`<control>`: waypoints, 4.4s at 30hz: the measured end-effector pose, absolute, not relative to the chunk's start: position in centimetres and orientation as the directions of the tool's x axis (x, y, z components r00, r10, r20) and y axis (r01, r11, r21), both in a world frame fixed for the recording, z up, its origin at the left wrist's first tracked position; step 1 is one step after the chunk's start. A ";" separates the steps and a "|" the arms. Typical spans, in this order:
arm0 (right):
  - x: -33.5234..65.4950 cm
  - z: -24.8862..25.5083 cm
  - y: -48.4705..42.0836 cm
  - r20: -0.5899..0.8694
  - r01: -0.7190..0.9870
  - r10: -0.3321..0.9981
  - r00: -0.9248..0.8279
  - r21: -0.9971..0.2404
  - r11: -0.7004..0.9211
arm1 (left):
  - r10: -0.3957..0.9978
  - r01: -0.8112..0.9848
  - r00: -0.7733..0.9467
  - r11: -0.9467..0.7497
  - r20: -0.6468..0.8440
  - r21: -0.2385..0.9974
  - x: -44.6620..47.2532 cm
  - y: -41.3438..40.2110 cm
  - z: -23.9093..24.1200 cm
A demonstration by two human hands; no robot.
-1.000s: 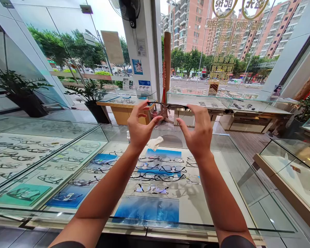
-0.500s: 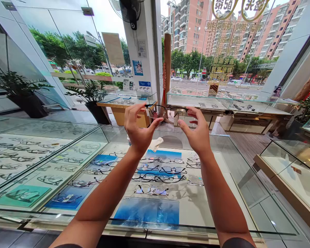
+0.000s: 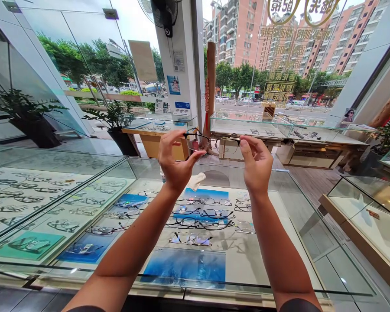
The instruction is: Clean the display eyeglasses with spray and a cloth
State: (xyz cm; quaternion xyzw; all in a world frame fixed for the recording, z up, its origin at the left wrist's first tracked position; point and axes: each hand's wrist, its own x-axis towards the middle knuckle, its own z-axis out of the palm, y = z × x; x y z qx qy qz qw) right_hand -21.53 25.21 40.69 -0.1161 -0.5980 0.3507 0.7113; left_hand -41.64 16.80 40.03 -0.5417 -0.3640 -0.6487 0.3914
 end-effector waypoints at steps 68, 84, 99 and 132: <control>-19.4 42.0 24.6 0.831 0.013 0.378 -0.409 -0.409 0.912 | 0.229 0.947 0.192 -0.300 0.954 -0.119 -40.6 14.4 41.5; -16.9 41.7 25.3 0.367 -0.160 0.448 -0.815 -0.886 0.435 | 0.614 0.547 0.102 -0.692 0.783 0.471 -40.0 12.8 42.0; -15.0 29.9 13.9 0.498 0.000 0.847 -0.185 -0.862 0.507 | 0.813 0.543 -0.220 -0.357 0.538 0.760 -31.4 6.8 31.7; -4.2 18.9 20.4 0.314 0.120 0.929 0.196 -0.948 0.295 | 0.917 0.941 0.338 -0.334 -0.212 0.055 -25.2 24.2 32.0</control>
